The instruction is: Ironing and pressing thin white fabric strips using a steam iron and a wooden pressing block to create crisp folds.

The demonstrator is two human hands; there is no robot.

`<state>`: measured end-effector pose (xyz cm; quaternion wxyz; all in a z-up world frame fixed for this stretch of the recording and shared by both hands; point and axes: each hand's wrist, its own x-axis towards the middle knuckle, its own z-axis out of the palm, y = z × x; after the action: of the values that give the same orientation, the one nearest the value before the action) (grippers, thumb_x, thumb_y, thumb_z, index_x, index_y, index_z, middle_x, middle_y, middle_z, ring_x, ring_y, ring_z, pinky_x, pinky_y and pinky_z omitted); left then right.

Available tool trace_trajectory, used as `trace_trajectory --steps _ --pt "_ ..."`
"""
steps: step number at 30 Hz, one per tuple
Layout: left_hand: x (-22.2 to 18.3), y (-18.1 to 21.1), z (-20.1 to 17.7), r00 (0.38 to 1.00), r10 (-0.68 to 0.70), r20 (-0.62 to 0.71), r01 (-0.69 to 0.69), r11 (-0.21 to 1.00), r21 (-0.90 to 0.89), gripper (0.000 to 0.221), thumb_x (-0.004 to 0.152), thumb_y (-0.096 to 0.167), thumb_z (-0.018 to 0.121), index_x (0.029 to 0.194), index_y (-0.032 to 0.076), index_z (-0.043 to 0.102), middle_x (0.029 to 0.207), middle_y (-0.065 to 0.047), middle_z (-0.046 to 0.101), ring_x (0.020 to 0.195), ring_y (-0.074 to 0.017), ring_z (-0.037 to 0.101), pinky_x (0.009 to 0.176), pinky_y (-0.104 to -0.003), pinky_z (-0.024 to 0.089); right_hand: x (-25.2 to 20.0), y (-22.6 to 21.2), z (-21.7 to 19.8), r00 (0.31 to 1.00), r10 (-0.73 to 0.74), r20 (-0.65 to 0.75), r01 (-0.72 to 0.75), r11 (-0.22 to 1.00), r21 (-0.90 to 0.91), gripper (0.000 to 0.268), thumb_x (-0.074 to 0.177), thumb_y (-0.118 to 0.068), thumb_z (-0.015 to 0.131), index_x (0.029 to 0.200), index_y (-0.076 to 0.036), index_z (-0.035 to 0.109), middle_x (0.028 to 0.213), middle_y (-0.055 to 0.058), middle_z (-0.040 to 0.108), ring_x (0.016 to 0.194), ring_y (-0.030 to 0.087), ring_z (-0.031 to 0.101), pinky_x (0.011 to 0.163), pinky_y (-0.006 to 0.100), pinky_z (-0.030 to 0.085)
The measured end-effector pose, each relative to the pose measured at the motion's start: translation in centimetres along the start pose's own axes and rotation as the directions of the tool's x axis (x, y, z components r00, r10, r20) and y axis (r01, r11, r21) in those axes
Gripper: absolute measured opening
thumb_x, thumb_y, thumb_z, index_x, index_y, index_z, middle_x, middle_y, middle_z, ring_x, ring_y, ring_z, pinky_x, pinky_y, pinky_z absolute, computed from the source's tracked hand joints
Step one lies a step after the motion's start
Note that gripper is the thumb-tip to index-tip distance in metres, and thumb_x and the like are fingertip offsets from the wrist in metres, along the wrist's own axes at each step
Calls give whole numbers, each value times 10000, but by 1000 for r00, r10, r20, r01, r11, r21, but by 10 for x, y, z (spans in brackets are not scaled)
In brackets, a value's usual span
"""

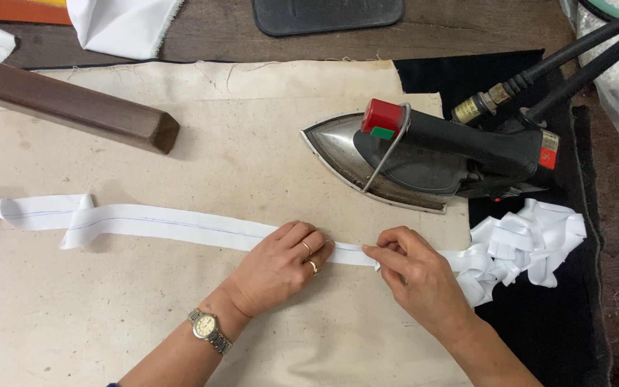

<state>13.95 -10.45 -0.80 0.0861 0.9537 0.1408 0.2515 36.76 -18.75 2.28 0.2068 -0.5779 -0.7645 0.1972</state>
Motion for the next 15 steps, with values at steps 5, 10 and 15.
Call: trace_trajectory --steps 5,10,15 --pt "0 2 -2 999 5 35 -7 999 35 123 928 -17 550 1018 -56 624 958 -117 540 833 -281 513 795 -369 479 0 1 0 1000 -8 10 8 1000 -16 364 760 115 651 1070 -70 695 944 66 561 781 167 578 677 252 541" --pt "-1 21 -5 987 -16 158 -6 991 137 181 860 89 557 812 27 721 1150 -153 545 1044 -320 515 909 -431 430 -1 2 0 999 -34 4 34 999 -28 371 771 127 631 1082 -68 688 949 72 552 792 181 575 689 258 539" --pt "-7 42 -1 967 -128 221 67 962 264 382 935 157 437 1132 -107 631 1217 -211 556 1097 -352 506 1007 -437 398 -2 5 0 998 -41 39 43 998 -49 381 759 107 648 1091 -78 681 954 57 541 766 174 547 679 276 517"
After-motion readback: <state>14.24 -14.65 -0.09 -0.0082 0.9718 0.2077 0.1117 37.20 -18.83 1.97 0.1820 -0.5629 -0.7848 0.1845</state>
